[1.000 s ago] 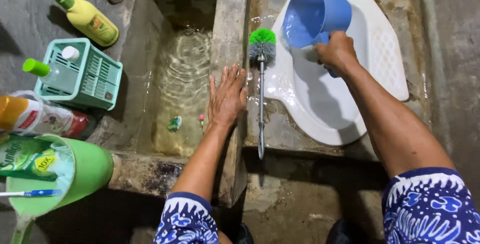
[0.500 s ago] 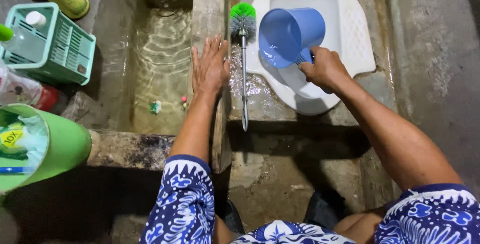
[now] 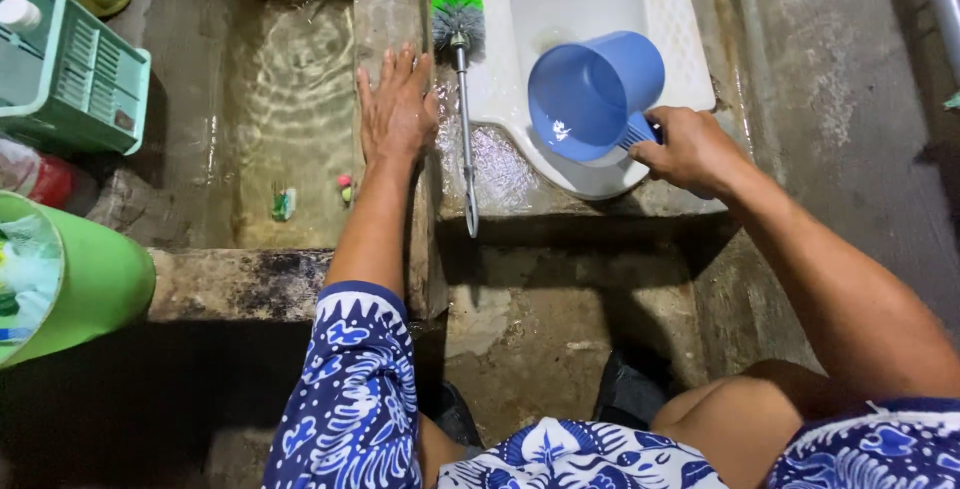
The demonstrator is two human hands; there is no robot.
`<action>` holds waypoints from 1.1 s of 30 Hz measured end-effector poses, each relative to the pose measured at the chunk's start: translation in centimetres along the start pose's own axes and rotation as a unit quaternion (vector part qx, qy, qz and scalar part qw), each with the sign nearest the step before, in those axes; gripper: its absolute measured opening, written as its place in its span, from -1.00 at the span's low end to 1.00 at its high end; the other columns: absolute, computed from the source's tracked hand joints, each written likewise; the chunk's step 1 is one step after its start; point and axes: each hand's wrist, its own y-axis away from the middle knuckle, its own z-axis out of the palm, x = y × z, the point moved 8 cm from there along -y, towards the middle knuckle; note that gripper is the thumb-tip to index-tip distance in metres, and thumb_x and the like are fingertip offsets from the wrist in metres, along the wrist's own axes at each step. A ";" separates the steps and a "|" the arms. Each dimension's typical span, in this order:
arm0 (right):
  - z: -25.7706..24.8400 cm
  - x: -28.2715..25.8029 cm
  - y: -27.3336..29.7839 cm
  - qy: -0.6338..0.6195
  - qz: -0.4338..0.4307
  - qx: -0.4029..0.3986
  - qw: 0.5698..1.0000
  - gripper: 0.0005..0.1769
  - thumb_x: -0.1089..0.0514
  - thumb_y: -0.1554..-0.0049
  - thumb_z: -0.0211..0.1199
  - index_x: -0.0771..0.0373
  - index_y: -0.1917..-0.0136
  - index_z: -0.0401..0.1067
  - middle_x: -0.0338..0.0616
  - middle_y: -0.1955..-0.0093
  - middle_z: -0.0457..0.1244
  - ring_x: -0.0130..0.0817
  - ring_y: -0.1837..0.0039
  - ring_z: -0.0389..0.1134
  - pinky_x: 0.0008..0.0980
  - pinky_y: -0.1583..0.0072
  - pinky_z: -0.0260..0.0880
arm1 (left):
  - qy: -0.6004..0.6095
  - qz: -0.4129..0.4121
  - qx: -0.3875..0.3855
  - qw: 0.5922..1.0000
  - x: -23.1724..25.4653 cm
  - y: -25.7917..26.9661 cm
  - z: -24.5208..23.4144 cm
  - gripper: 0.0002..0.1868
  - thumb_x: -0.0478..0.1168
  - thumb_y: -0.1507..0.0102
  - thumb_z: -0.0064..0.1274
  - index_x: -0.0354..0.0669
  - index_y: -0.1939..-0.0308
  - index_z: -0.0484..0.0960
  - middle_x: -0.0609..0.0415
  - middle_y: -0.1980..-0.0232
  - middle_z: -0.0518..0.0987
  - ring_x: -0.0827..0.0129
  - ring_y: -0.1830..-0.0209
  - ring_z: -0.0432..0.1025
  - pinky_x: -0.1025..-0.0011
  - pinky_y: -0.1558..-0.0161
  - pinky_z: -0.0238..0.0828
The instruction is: Cleaning a squat toilet using a brush and water.
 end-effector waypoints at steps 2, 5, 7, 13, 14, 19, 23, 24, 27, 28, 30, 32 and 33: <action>-0.4 0.7 1.2 0.010 0.009 -0.001 1.000 -0.64 0.08 -0.14 0.32 0.38 -0.11 0.54 0.09 0.27 0.43 -0.19 0.22 0.48 -0.17 0.09 0.45 | -0.002 0.002 -0.003 1.000 0.2 0.0 -0.2 -0.35 -0.11 -0.29 0.08 0.03 -0.49 0.36 0.06 -0.62 0.18 0.14 -0.64 -0.01 -0.09 -0.57 -0.40; -0.4 2.0 2.0 0.004 0.017 -0.001 1.000 -0.63 0.09 -0.13 0.31 0.39 -0.12 0.54 0.10 0.25 0.43 -0.19 0.22 0.49 -0.16 0.10 0.46 | -0.003 0.000 -0.007 1.000 0.2 0.2 -0.2 -0.33 -0.10 -0.28 0.08 0.03 -0.49 0.35 0.05 -0.62 0.16 0.13 -0.64 -0.03 -0.09 -0.55 -0.43; -0.3 2.9 2.1 -0.013 0.017 0.003 1.000 -0.62 0.10 -0.12 0.30 0.40 -0.13 0.53 0.09 0.23 0.44 -0.21 0.22 0.49 -0.17 0.11 0.48 | -0.003 0.000 -0.009 1.000 0.2 0.2 -0.1 -0.33 -0.09 -0.28 0.08 0.03 -0.49 0.35 0.05 -0.63 0.15 0.14 -0.64 -0.05 -0.08 -0.56 -0.45; 0.4 3.1 2.1 -0.044 0.025 -0.024 0.998 -0.55 0.06 -0.11 0.32 0.34 -0.21 0.50 0.03 0.17 0.45 -0.25 0.21 0.50 -0.17 0.13 0.49 | -0.009 -0.006 -0.021 1.000 -0.1 0.0 0.2 -0.33 -0.07 -0.30 0.04 0.07 -0.51 0.32 0.08 -0.63 0.13 0.14 -0.64 -0.08 -0.04 -0.56 -0.46; 0.3 3.1 2.1 -0.033 0.021 -0.025 0.999 -0.55 0.06 -0.12 0.32 0.35 -0.21 0.51 0.05 0.18 0.45 -0.24 0.20 0.50 -0.18 0.12 0.48 | -0.009 -0.009 -0.024 1.000 -0.2 0.1 0.2 -0.34 -0.06 -0.31 0.04 0.07 -0.51 0.31 0.08 -0.63 0.13 0.14 -0.65 -0.08 -0.04 -0.57 -0.46; -0.5 5.1 2.5 0.002 -0.001 -0.034 0.999 -0.54 0.08 -0.13 0.30 0.34 -0.24 0.49 0.06 0.18 0.46 -0.18 0.20 0.50 -0.15 0.10 0.49 | -0.017 -0.011 -0.031 0.999 -0.1 -0.1 0.1 -0.34 -0.08 -0.32 0.03 0.07 -0.52 0.30 0.07 -0.64 0.12 0.12 -0.65 -0.08 -0.06 -0.56 -0.47; -1.9 6.1 4.0 0.019 0.056 -0.032 0.998 -0.50 0.08 -0.14 0.33 0.32 -0.31 0.46 0.09 0.15 0.45 -0.14 0.20 0.50 -0.12 0.11 0.52 | -0.013 -0.007 -0.023 1.000 -0.1 0.0 0.0 -0.35 -0.08 -0.33 0.03 0.04 -0.52 0.31 0.05 -0.64 0.13 0.10 -0.65 -0.08 -0.07 -0.56 -0.46; -2.4 6.3 4.4 0.037 0.078 -0.025 0.996 -0.51 0.08 -0.15 0.33 0.31 -0.31 0.48 0.14 0.17 0.45 -0.11 0.19 0.50 -0.09 0.09 0.51 | -0.013 -0.010 -0.022 1.000 -0.1 0.0 0.0 -0.35 -0.08 -0.33 0.03 0.05 -0.52 0.31 0.05 -0.64 0.13 0.10 -0.65 -0.08 -0.07 -0.57 -0.45; -2.4 7.4 4.4 0.005 0.058 -0.015 0.998 -0.49 0.09 -0.13 0.33 0.32 -0.32 0.47 0.09 0.16 0.46 -0.17 0.18 0.50 -0.12 0.11 0.52 | -0.018 -0.014 -0.028 0.999 -0.3 -0.1 0.0 -0.34 -0.07 -0.32 0.04 0.05 -0.52 0.31 0.07 -0.63 0.13 0.12 -0.65 -0.07 -0.08 -0.57 -0.45; -2.5 7.3 4.4 0.004 0.057 -0.015 0.998 -0.49 0.09 -0.13 0.33 0.32 -0.32 0.47 0.09 0.16 0.46 -0.17 0.18 0.50 -0.12 0.11 0.52 | -0.019 -0.014 -0.027 0.999 -0.3 -0.1 0.1 -0.34 -0.07 -0.32 0.04 0.05 -0.52 0.31 0.07 -0.63 0.13 0.12 -0.65 -0.07 -0.08 -0.57 -0.45; -2.4 6.9 4.3 -0.026 0.033 -0.012 0.999 -0.47 0.10 -0.11 0.33 0.30 -0.33 0.48 0.07 0.15 0.46 -0.21 0.18 0.51 -0.14 0.12 0.52 | -0.021 -0.010 -0.030 0.999 -0.5 -0.2 0.3 -0.34 -0.06 -0.33 0.03 0.06 -0.53 0.31 0.06 -0.64 0.13 0.12 -0.65 -0.08 -0.06 -0.57 -0.43; -2.4 6.6 4.3 -0.038 0.041 -0.017 0.998 -0.46 0.08 -0.10 0.33 0.29 -0.34 0.47 0.05 0.15 0.46 -0.21 0.18 0.51 -0.14 0.13 0.53 | -0.019 -0.012 -0.029 0.999 0.0 0.0 -0.2 -0.34 -0.06 -0.33 0.03 0.06 -0.52 0.31 0.07 -0.64 0.13 0.13 -0.65 -0.08 -0.05 -0.57 -0.44; -2.2 6.5 4.3 -0.049 0.049 -0.024 0.997 -0.44 0.07 -0.10 0.34 0.27 -0.34 0.46 0.04 0.15 0.46 -0.22 0.18 0.50 -0.13 0.15 0.53 | -0.015 -0.016 -0.030 0.999 0.1 0.1 -0.4 -0.35 -0.06 -0.33 0.03 0.07 -0.52 0.30 0.07 -0.64 0.13 0.14 -0.65 -0.08 -0.04 -0.56 -0.44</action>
